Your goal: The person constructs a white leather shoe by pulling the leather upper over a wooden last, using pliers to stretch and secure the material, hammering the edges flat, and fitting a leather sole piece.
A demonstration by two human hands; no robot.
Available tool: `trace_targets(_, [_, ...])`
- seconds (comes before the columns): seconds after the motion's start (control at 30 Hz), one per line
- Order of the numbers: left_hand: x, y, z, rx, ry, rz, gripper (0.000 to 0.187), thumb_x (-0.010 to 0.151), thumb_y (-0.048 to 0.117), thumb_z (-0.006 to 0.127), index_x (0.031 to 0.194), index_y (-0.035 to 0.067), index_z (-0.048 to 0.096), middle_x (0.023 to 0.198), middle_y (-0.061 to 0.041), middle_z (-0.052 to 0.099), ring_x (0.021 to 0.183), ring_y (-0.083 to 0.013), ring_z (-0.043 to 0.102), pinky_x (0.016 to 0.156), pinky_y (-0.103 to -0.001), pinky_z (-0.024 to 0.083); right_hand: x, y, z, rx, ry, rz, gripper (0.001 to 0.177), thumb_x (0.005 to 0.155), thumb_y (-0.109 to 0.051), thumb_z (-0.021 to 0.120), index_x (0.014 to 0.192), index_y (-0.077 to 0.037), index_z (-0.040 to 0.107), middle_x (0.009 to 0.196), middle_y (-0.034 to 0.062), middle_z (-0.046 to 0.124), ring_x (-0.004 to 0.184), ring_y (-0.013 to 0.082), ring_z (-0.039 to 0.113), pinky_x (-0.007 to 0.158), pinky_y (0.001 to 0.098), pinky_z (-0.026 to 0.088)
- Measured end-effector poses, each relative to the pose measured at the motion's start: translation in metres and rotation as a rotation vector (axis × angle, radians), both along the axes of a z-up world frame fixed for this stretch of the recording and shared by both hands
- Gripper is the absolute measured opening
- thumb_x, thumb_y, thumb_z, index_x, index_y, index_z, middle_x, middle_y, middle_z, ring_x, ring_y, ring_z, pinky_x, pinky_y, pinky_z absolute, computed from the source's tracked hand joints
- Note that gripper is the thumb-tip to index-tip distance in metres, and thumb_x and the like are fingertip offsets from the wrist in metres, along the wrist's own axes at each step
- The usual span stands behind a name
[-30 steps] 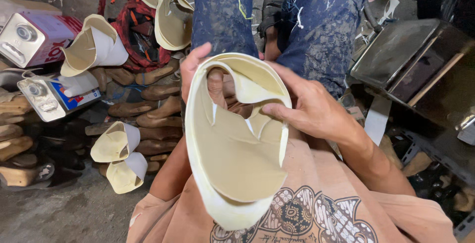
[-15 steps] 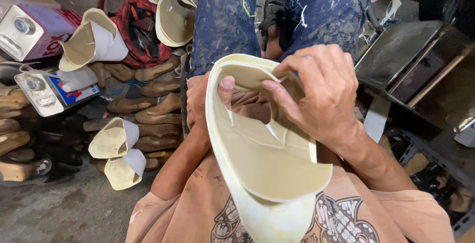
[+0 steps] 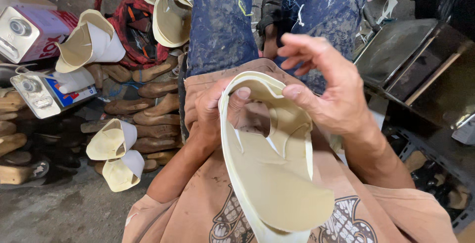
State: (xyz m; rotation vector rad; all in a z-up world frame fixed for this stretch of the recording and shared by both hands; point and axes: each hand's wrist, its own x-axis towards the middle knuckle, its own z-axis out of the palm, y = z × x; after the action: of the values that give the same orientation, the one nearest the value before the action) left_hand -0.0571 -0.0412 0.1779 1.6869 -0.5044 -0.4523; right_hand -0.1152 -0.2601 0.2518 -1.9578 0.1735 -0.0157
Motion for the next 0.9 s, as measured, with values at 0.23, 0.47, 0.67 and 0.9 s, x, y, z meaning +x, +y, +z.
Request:
trace_targets(0.23, [-0.004, -0.004, 0.002, 0.028, 0.104, 0.015, 0.024, 0.105, 0.033, 0.057, 0.105, 0.012, 0.068, 0.077, 0.006, 0.058, 0.068, -0.0064, 0.048, 0.064, -0.026, 0.043, 0.004, 0.011, 0.001, -0.158, -0.032, 0.175, 0.047, 0.097, -0.018, 0.075, 0.136, 0.0, 0.057, 0.121, 0.0136, 0.07, 0.095, 0.0206, 0.067, 0.084, 0.0309, 0.052])
trace_targets(0.47, [-0.002, 0.001, 0.008, 0.045, 0.053, -0.054, 0.031, 0.105, 0.038, 0.053, 0.1, 0.009, 0.063, 0.086, 0.0, 0.061, 0.079, -0.0137, 0.059, 0.072, -0.031, 0.049, 0.007, 0.014, 0.01, -0.007, 0.004, 0.035, 0.014, 0.096, -0.011, 0.071, 0.102, 0.001, 0.07, 0.091, 0.0103, 0.069, 0.076, 0.0179, 0.06, 0.074, 0.0289, 0.048])
trace_targets(0.67, [-0.006, -0.006, 0.007, 0.003, 0.049, 0.0, 0.027, 0.098, 0.027, 0.07, 0.118, 0.01, 0.065, 0.103, -0.005, 0.075, 0.087, -0.0122, 0.071, 0.08, -0.026, 0.058, 0.007, 0.01, 0.004, 0.05, 0.03, 0.072, 0.029, 0.104, -0.022, 0.05, 0.109, 0.002, 0.066, 0.102, 0.0128, 0.067, 0.092, 0.0222, 0.062, 0.086, 0.0334, 0.048])
trace_targets(0.9, [-0.001, -0.011, 0.003, 0.036, 0.073, -0.02, 0.018, 0.1, 0.024, 0.068, 0.116, 0.015, 0.066, 0.105, -0.002, 0.077, 0.089, -0.0107, 0.073, 0.08, -0.026, 0.058, 0.015, 0.015, 0.001, -0.124, -0.025, 0.053, 0.011, 0.101, -0.01, 0.069, 0.102, 0.001, 0.071, 0.091, 0.0103, 0.07, 0.077, 0.0195, 0.064, 0.074, 0.0309, 0.049])
